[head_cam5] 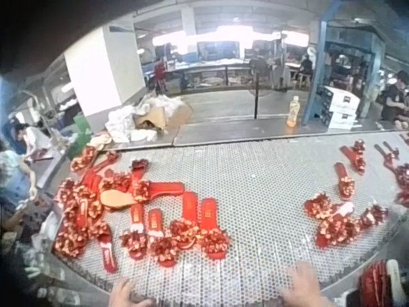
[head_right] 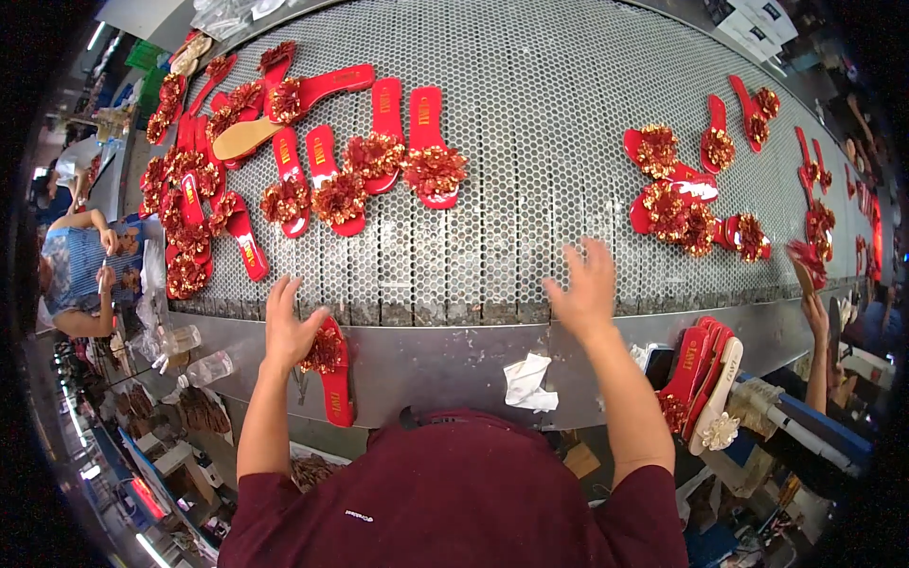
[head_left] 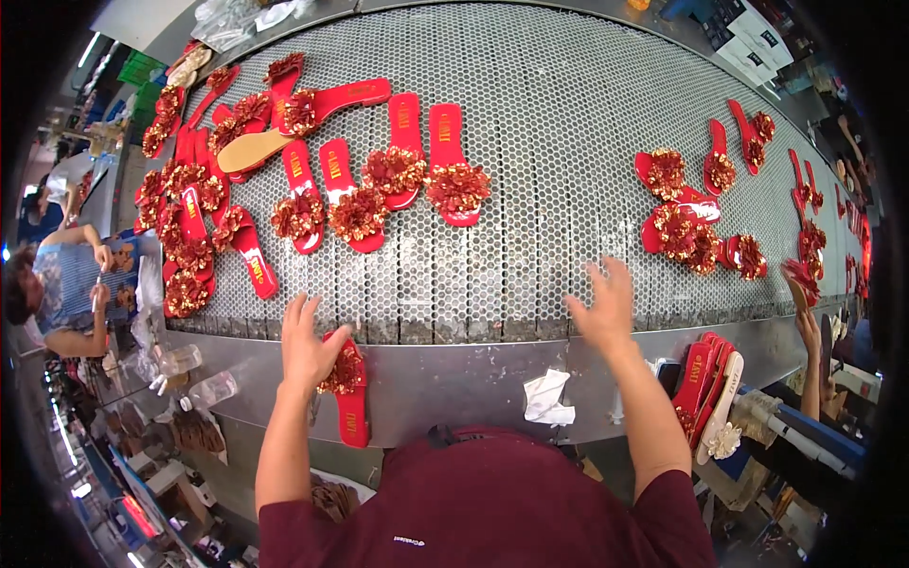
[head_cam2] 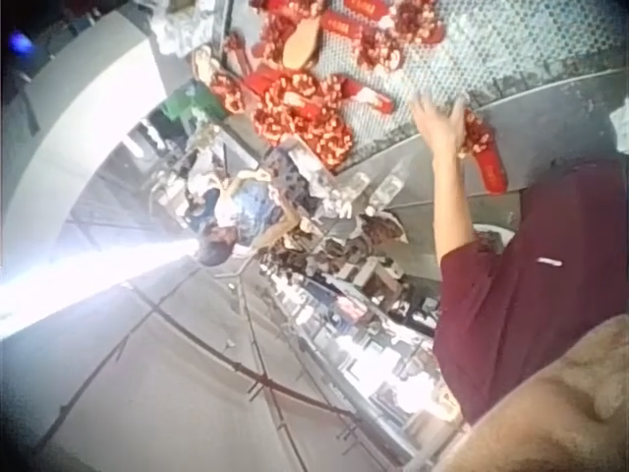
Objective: Apply glue and clean sandals at a conveyor belt assembly line station.
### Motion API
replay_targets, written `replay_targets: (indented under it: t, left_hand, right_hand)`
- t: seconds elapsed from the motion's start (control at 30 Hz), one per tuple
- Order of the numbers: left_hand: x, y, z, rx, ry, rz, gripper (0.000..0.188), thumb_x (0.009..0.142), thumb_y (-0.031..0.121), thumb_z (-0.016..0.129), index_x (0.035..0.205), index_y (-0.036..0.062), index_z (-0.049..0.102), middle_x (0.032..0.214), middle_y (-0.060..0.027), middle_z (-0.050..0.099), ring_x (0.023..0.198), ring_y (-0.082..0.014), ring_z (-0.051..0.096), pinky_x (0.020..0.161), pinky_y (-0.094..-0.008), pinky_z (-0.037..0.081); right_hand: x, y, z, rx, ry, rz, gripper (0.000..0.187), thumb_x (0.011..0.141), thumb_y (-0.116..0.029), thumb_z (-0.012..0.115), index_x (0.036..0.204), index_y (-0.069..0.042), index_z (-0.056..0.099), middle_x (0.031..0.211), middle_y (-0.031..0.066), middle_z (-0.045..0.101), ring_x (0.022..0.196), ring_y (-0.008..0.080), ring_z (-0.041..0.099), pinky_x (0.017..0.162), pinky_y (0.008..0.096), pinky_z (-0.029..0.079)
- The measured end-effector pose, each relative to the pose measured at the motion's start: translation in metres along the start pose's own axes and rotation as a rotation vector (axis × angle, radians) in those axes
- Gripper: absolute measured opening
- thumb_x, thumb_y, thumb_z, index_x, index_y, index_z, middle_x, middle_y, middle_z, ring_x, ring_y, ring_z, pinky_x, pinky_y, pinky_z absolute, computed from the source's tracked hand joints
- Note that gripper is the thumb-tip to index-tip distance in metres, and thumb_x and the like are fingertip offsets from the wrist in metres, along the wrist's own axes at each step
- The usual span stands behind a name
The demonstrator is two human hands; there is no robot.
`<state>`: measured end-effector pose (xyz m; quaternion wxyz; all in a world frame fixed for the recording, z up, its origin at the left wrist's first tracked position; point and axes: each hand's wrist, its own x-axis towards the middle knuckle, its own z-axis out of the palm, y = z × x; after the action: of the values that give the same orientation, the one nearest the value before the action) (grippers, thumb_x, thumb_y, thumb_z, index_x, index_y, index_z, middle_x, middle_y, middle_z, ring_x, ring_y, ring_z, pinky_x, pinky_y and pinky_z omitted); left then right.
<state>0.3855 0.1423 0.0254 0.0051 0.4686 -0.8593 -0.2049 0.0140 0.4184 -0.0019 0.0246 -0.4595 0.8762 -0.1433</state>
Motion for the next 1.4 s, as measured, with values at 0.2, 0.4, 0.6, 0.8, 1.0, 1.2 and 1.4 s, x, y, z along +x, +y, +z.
replay_targets:
  t: [0.2, 0.4, 0.6, 0.8, 1.0, 1.2, 1.4]
  left_hand:
    - [-0.072, 0.009, 0.003, -0.020, -0.096, -0.187, 0.079, 0.069, 0.030, 0.080, 0.133, 0.0004, 0.044, 0.141, -0.0241, 0.037, 0.130, -0.0385, 0.037, 0.108, -0.0434, 0.032]
    - [-0.128, 0.001, 0.051, -0.242, -0.006, -0.370, 0.110, 0.061, 0.029, 0.085, 0.145, 0.0012, 0.021, 0.142, -0.0246, 0.036, 0.126, -0.0374, 0.043, 0.105, -0.0408, 0.036]
    - [-0.131, 0.013, 0.073, -0.279, 0.043, -0.522, 0.108, 0.063, 0.023, 0.082, 0.147, 0.0017, 0.017, 0.138, -0.0240, 0.041, 0.125, -0.0369, 0.044, 0.104, -0.0405, 0.036]
    - [-0.142, 0.007, 0.093, -0.514, 0.051, -0.412, 0.103, 0.065, 0.016, 0.083, 0.144, -0.0032, 0.020, 0.143, -0.0215, 0.036, 0.131, -0.0311, 0.038, 0.108, -0.0373, 0.031]
    - [-0.140, 0.031, 0.090, -0.815, -0.012, -0.542, 0.101, 0.069, -0.003, 0.074, 0.148, 0.0045, 0.012, 0.140, -0.0158, 0.040, 0.121, -0.0239, 0.047, 0.099, -0.0347, 0.041]
    - [-0.140, 0.041, 0.104, -0.857, -0.049, -0.432, 0.099, 0.071, -0.008, 0.070, 0.149, 0.0055, 0.010, 0.141, -0.0159, 0.038, 0.119, -0.0240, 0.049, 0.096, -0.0338, 0.043]
    - [-0.138, 0.063, 0.089, -0.661, -0.058, -0.391, 0.100, 0.071, -0.007, 0.069, 0.149, 0.0055, 0.008, 0.140, -0.0163, 0.038, 0.119, -0.0238, 0.048, 0.094, -0.0336, 0.044]
  right_hand:
    - [0.018, 0.115, -0.035, -0.288, 0.301, 0.139, 0.076, 0.071, -0.032, 0.077, 0.134, -0.006, 0.043, 0.135, 0.0247, 0.040, 0.124, 0.0427, 0.038, 0.104, 0.0519, 0.031]
    - [0.058, 0.179, -0.043, -0.216, 0.095, 0.548, 0.098, 0.071, -0.061, 0.069, 0.142, -0.002, 0.034, 0.135, 0.0297, 0.045, 0.123, 0.0419, 0.046, 0.100, 0.0463, 0.038]
    - [0.083, 0.171, -0.039, -0.094, -0.119, 0.649, 0.093, 0.076, -0.053, 0.066, 0.145, -0.003, 0.027, 0.130, 0.0239, 0.053, 0.119, 0.0387, 0.052, 0.099, 0.0434, 0.040]
    - [0.104, 0.174, -0.061, 0.252, -0.378, 0.725, 0.069, 0.076, -0.057, 0.066, 0.107, 0.006, 0.065, 0.102, 0.0247, 0.066, 0.097, 0.0333, 0.063, 0.088, 0.0416, 0.047]
    - [0.144, 0.216, -0.010, 0.512, 0.025, 0.686, 0.081, 0.075, -0.026, 0.079, 0.136, 0.000, 0.033, 0.118, 0.0150, 0.059, 0.103, 0.0215, 0.059, 0.090, 0.0343, 0.048]
    - [0.146, 0.235, 0.004, 0.432, -0.095, 0.643, 0.051, 0.073, -0.040, 0.075, 0.108, -0.005, 0.065, 0.107, 0.0118, 0.068, 0.099, 0.0244, 0.064, 0.086, 0.0350, 0.049]
    - [0.121, 0.117, -0.013, 0.072, -0.177, 0.449, 0.036, 0.083, -0.037, 0.061, 0.102, -0.007, 0.065, 0.091, 0.0190, 0.067, 0.091, 0.0369, 0.063, 0.081, 0.0448, 0.050]
